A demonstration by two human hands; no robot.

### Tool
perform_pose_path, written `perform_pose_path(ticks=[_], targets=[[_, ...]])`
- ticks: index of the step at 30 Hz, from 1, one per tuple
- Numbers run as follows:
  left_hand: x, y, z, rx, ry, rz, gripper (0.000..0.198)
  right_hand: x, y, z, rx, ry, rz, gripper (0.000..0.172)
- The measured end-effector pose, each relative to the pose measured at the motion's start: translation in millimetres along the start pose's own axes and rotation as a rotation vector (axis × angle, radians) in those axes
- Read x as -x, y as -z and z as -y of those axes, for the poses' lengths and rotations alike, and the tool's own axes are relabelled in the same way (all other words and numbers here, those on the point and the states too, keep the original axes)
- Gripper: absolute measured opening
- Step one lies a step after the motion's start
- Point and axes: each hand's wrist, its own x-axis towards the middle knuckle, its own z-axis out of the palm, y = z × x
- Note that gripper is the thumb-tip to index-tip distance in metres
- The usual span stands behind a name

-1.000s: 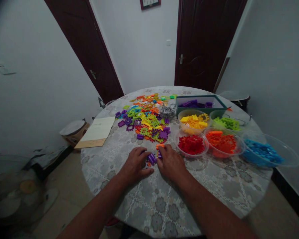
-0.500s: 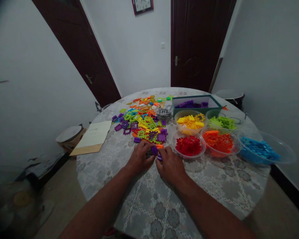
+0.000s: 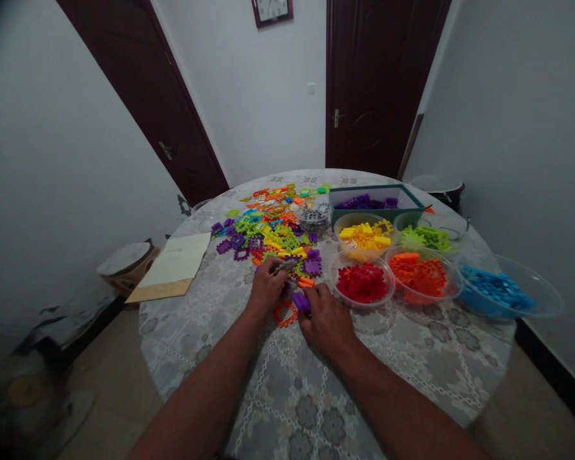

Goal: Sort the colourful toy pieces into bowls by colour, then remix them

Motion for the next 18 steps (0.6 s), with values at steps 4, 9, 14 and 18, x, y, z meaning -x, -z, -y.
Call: perform_pose_path(ticks=[4, 9, 14, 18], targets=[[4, 2.2, 3, -0.017, 0.027, -0.001, 0.016, 0, -2, 0, -0.006, 0.016, -0.041, 0.04], [13, 2.6, 4, -0.075, 0.011, 0.023, 0.013, -3, -7, 2, -0.014, 0.021, -0.083, 0.034], [14, 0.5, -1, -0.071, 0.001, -0.04, 0.013, -7, -15, 0, -0.117, 0.075, -0.168, 0.041], [9, 0.9, -2, 0.008, -0.008, -0.095, 0.012, -11, -15, 1, -0.307, 0.08, -0.23, 0.042]])
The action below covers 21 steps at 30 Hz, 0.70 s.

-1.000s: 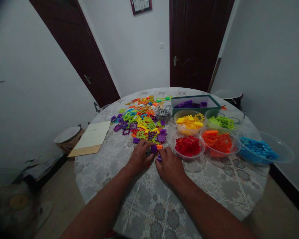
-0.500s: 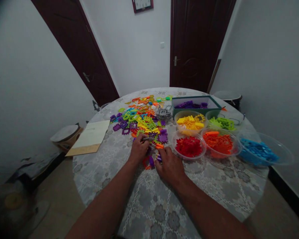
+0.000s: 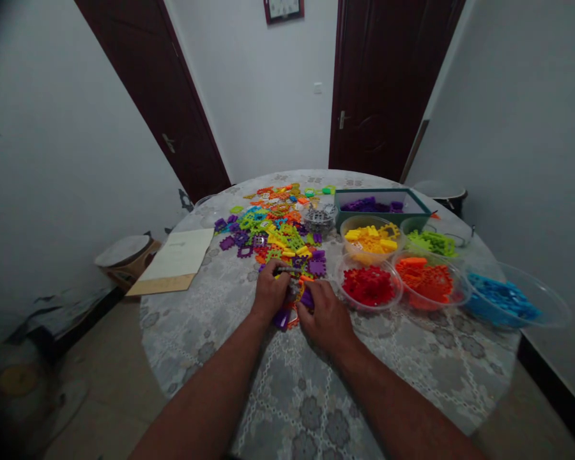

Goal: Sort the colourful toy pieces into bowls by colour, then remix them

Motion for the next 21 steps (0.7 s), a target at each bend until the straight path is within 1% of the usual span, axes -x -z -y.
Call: perform_pose_path(ticks=[2, 3, 5, 7, 9, 12, 14, 15, 18, 21], targets=[[-3, -0.5, 0, 0.086, 0.052, -0.019, 0.01, -2, 3, 2, -0.131, -0.048, -0.015, 0.042], [-4, -0.7, 0, 0.162, 0.106, -0.023, 0.009, -4, 5, 3, -0.208, -0.094, -0.008, 0.042], [-7, -0.2, -1, 0.405, 0.257, -0.003, 0.014, -6, 8, 5, -0.385, -0.219, 0.021, 0.044], [-8, 2.2, -3, 0.682, 0.408, 0.069, 0.023, -8, 10, 6, -0.583, -0.352, 0.057, 0.047], [-8, 6.8, -4, 0.846, 0.503, 0.157, 0.031, -9, 10, 7, -0.788, -0.459, 0.081, 0.051], [-5, 15.2, -3, 0.895, 0.562, 0.321, 0.037, -9, 8, 11, -1.078, -0.569, 0.092, 0.056], [-4, 20.0, -1, 0.91, 0.568, 0.421, 0.038, -10, 7, 14, -1.224, -0.605, 0.084, 0.056], [-4, 22.0, -1, 0.912, 0.564, 0.451, 0.038, -11, 7, 15, -1.272, -0.616, 0.079, 0.053], [-4, 26.9, 0, 0.895, 0.566, 0.487, 0.038, -12, 6, 16, -1.336, -0.618, 0.063, 0.048], [-4, 29.6, 0, 0.854, 0.587, 0.533, 0.036, -12, 4, 15, -1.327, -0.594, 0.054, 0.051]])
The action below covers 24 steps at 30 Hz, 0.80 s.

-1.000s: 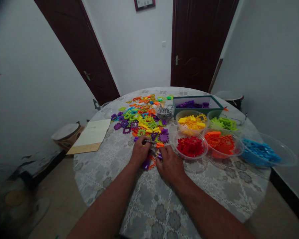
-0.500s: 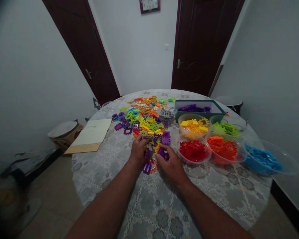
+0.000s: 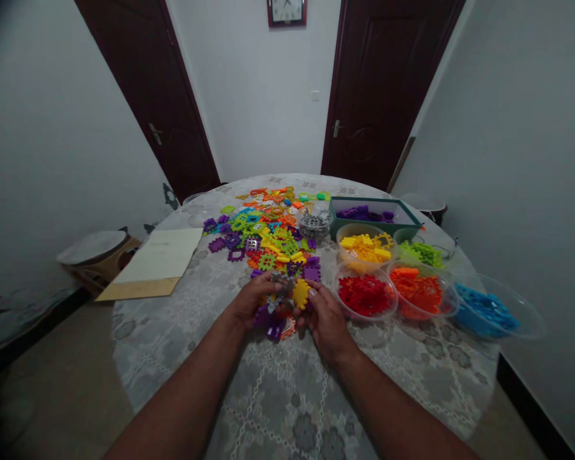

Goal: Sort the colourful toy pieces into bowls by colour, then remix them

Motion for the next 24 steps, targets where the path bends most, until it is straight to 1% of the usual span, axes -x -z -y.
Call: perform_pose_path(ticks=[4, 9, 12, 15, 17, 19, 22, 24], targets=[[2, -1.2, -1, -0.036, 0.029, -0.003, 0.034, 1, 1, -6, 0.11, 0.051, -0.005, 0.061], [3, -0.1, -4, -0.052, 0.055, -0.001, 0.032, 5, -2, -9, 0.307, 0.172, -0.079, 0.062], [4, 2.3, -6, -0.059, 0.071, 0.025, 0.033, 7, -4, -8, 0.354, 0.206, -0.128, 0.063], [3, 4.4, -4, -0.095, 0.114, 0.082, 0.034, 6, -5, -6, 0.355, 0.21, -0.152, 0.065], [3, 5.3, -2, -0.107, 0.12, 0.079, 0.034, 5, -4, -5, 0.337, 0.189, -0.137, 0.066], [2, 6.1, -1, -0.092, 0.106, 0.038, 0.034, 4, -4, -5, 0.275, 0.151, -0.105, 0.068], [1, 7.6, -3, -0.016, 0.069, -0.03, 0.034, 4, -3, -4, 0.122, 0.085, -0.041, 0.075], [0, 9.3, -7, 0.048, 0.041, -0.08, 0.037, 6, -4, -3, 0.074, 0.073, -0.032, 0.076]])
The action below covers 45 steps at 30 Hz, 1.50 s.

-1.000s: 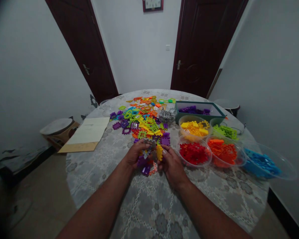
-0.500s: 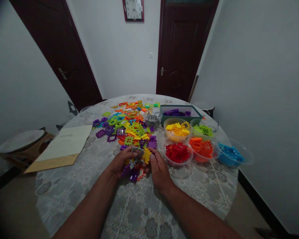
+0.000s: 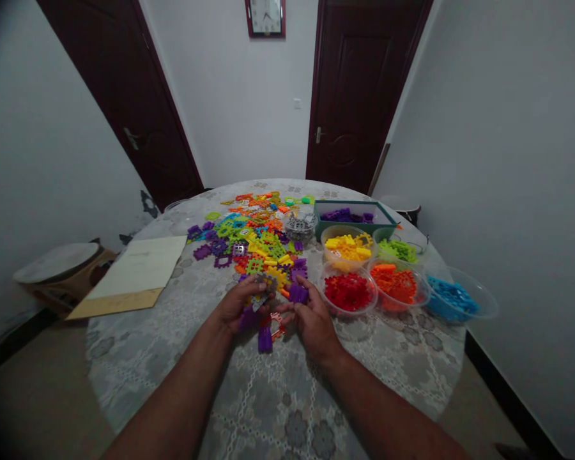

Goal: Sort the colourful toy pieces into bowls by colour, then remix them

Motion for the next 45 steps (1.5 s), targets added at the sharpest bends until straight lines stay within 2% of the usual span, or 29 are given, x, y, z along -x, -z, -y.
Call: perform_pose_path(ticks=[2, 5, 7, 10, 12, 14, 16, 18, 20, 22, 24, 26, 29, 32, 35, 38, 42, 45], targets=[[-2, 1.8, -3, 0.036, -0.016, -0.047, 0.04, 4, 0, 3, 0.035, 0.009, -0.014, 0.07], [-5, 3.8, -3, 0.044, -0.024, -0.067, 0.041, 16, 1, 19, 0.25, 0.006, 0.027, 0.044], [-7, 3.8, -2, 0.041, -0.016, -0.046, 0.04, 24, 5, 39, 0.46, -0.037, 0.159, 0.025], [-8, 2.6, 0, 0.04, 0.008, -0.014, 0.042, 24, 14, 79, 0.724, -0.102, 0.381, 0.015], [-9, 1.9, 1, 0.041, 0.015, -0.011, 0.042, 8, 23, 107, 0.856, -0.101, 0.398, 0.013], [-11, 2.1, 2, 0.039, 0.012, -0.021, 0.042, -21, 34, 134, 0.957, -0.067, 0.316, 0.011], [-12, 3.0, 3, 0.045, 0.007, -0.023, 0.041, -57, 45, 156, 1.006, 0.01, 0.179, 0.009], [-14, 4.3, 5, 0.058, 0.002, -0.01, 0.039, -92, 55, 175, 1.02, 0.106, -0.081, 0.014], [-16, 5.6, 7, 0.076, -0.004, -0.001, 0.036, -117, 63, 186, 1.03, 0.193, -0.248, 0.029], [-17, 6.4, 8, 0.088, -0.007, -0.005, 0.035, -128, 64, 188, 1.052, 0.259, -0.317, 0.042], [-17, 6.3, 8, 0.094, -0.008, 0.0, 0.035, -123, 59, 180, 1.104, 0.309, -0.298, 0.043], [-16, 5.0, 8, 0.096, -0.008, 0.027, 0.036, -107, 47, 163, 1.187, 0.351, -0.165, 0.035], [-12, 0.6, 5, 0.087, -0.016, 0.073, 0.036, -76, 19, 130, 1.302, 0.39, 0.114, 0.029], [-6, -4.9, 1, 0.053, -0.017, 0.125, 0.039, -55, -9, 104, 1.355, 0.371, 0.225, 0.03], [0, -9.2, -2, 0.029, -0.013, 0.157, 0.037, -48, -22, 88, 1.339, 0.375, 0.202, 0.028], [1, -10.1, -3, 0.022, -0.001, 0.147, 0.035, -48, -19, 83, 1.255, 0.392, 0.134, 0.026], [-5, -5.3, 0, 0.023, 0.013, 0.126, 0.039, -54, 2, 98, 1.196, 0.396, 0.011, 0.032], [-10, -1.2, 2, 0.056, 0.016, 0.081, 0.034, -68, 31, 123, 1.24, 0.472, -0.158, 0.035]])
